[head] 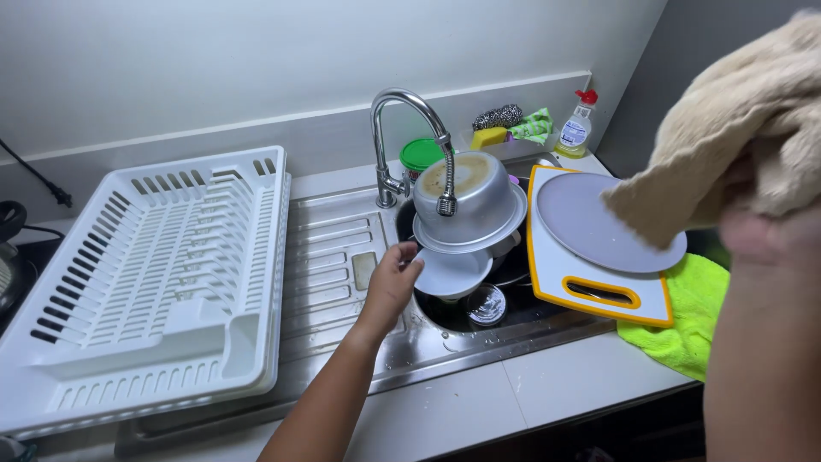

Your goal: The person opens a package of noodles and places them in a bowl. They retrieve a plate from a drawer and rinse the noodles under running water. The person then stirs a pot on the stove, moves a rice cooker, and washes a cloth in the sink.

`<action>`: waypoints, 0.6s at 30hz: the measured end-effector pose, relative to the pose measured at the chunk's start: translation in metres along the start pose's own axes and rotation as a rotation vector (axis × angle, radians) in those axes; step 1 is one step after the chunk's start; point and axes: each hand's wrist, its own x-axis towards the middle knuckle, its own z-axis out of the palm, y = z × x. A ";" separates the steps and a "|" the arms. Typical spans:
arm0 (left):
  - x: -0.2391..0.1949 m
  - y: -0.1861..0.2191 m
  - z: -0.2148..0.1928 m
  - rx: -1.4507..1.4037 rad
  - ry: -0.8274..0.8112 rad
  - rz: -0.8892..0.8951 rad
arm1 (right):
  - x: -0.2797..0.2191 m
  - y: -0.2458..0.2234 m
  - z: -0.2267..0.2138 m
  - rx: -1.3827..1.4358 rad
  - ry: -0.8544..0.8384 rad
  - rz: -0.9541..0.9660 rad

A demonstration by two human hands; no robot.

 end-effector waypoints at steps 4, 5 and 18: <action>0.101 -0.020 -0.020 0.163 0.150 0.182 | -0.034 0.118 -0.006 0.040 0.052 0.111; 0.123 -0.025 -0.021 0.255 0.178 0.282 | -0.047 0.153 -0.017 0.049 0.061 0.142; 0.187 0.018 -0.005 0.569 0.382 0.188 | -0.068 0.366 -0.003 -0.031 -0.128 0.997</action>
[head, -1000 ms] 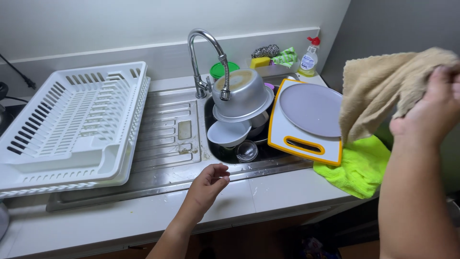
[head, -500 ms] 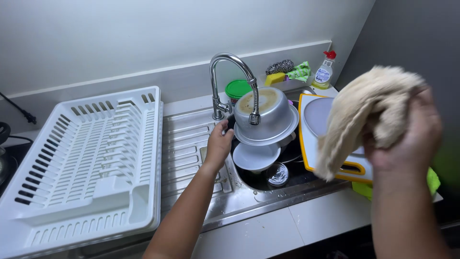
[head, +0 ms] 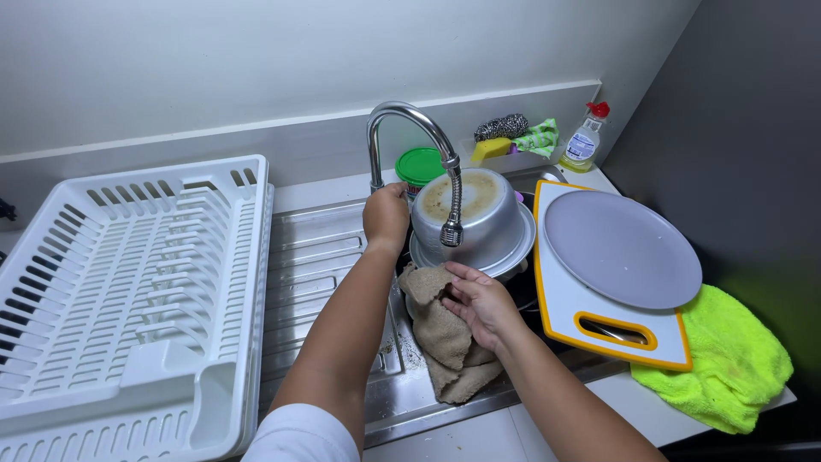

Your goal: The person opens a package of noodles and places them in a bowl. They retrieve a plate from a drawer and rinse the noodles under running water. The person then stirs a pot on the stove, moves a rice cooker, and washes a cloth in the sink.

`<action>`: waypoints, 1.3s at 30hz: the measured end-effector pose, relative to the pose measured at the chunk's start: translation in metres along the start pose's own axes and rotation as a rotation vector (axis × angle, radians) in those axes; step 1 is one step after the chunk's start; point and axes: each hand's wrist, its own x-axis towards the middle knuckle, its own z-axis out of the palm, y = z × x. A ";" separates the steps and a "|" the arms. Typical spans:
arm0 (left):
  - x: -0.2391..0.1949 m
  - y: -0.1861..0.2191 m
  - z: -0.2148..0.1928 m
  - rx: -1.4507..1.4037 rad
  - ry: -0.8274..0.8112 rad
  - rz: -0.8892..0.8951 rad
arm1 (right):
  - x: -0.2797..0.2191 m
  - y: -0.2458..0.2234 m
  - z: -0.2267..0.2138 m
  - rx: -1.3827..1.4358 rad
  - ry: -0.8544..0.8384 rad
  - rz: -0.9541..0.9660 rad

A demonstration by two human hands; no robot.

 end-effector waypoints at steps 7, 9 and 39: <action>0.023 0.007 0.018 0.208 -0.057 0.035 | 0.030 0.005 -0.002 -0.001 0.056 0.067; 0.027 0.007 0.023 0.212 -0.056 0.041 | 0.033 0.004 -0.002 0.015 0.049 0.079; -0.108 -0.039 0.033 -1.359 -0.592 -0.661 | 0.006 -0.040 0.008 -1.229 0.126 -0.428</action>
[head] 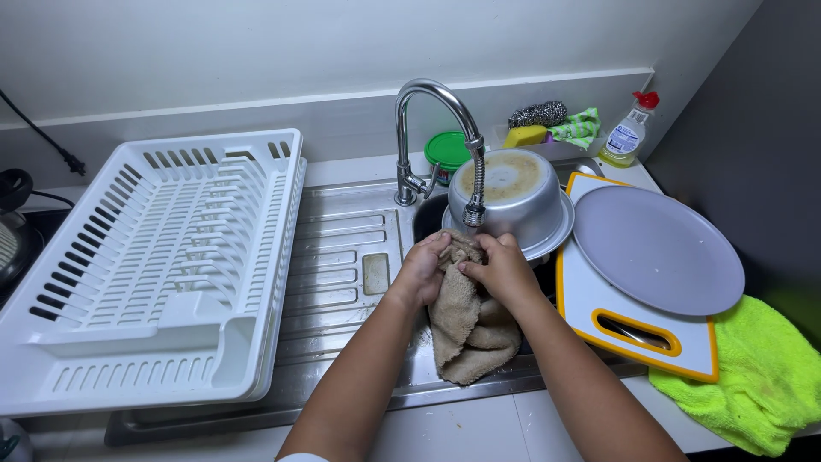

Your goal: The person opens a package of noodles and places them in a bowl. They retrieve a plate from a drawer and rinse the noodles under running water. The person then stirs a pot on the stove, moves a rice cooker, and washes a cloth in the sink.

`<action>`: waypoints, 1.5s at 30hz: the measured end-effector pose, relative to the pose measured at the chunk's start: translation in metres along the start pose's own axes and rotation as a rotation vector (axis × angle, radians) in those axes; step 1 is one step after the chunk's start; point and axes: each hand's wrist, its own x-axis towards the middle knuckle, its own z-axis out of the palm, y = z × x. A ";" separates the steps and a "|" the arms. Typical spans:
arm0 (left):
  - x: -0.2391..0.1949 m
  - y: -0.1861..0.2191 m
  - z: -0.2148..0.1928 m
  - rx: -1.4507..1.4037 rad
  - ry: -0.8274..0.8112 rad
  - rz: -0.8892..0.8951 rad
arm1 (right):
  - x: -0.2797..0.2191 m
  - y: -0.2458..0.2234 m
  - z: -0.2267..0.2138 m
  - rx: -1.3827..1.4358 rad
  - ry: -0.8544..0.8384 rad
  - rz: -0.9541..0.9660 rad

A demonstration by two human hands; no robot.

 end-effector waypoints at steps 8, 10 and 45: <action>-0.017 0.013 -0.010 0.479 -0.166 0.134 | 0.033 0.032 0.015 0.052 0.147 -0.111; -0.024 0.025 -0.005 0.794 -0.070 0.150 | 0.038 0.030 0.011 0.127 0.171 -0.051; 0.083 -0.023 -0.039 0.480 0.347 0.255 | 0.031 0.017 -0.073 1.188 0.216 0.021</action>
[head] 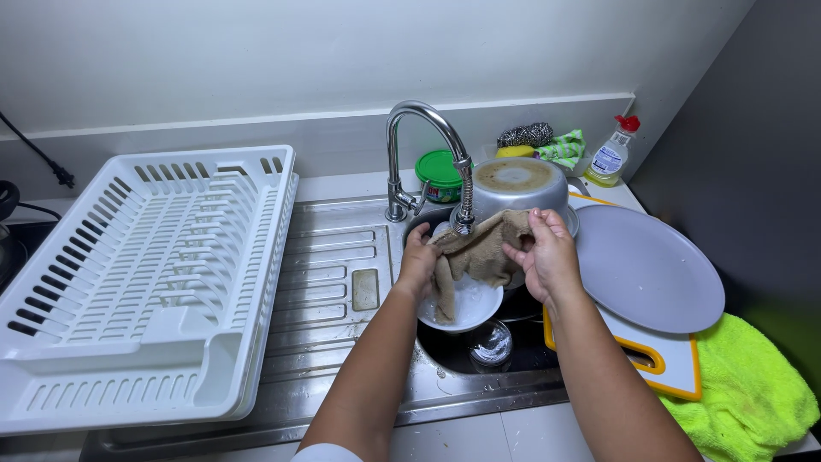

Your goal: The person opens a package of noodles and places them in a bowl. They retrieve a plate from a drawer and rinse the noodles under running water. The person then stirs a pot on the stove, moves a rice cooker, and washes a cloth in the sink.

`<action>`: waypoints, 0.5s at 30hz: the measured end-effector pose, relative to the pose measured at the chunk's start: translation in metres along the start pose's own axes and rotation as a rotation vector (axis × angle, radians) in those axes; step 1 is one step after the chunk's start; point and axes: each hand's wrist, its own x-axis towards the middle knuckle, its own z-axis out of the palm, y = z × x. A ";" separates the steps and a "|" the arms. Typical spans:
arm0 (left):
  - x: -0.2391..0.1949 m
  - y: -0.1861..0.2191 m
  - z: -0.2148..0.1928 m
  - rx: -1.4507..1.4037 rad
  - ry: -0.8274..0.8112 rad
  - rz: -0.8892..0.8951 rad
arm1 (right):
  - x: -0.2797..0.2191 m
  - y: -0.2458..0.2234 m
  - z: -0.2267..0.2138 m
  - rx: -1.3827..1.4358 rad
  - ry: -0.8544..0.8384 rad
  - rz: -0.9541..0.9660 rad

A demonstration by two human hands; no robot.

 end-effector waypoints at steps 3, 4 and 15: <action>-0.038 0.031 0.016 0.305 0.000 0.342 | -0.011 -0.001 0.018 0.008 0.031 0.207; -0.054 0.046 0.024 0.577 -0.062 0.437 | -0.013 0.001 0.022 0.049 0.010 0.269; -0.031 0.017 0.023 0.486 -0.127 0.443 | -0.024 0.007 0.006 0.368 -0.094 -0.030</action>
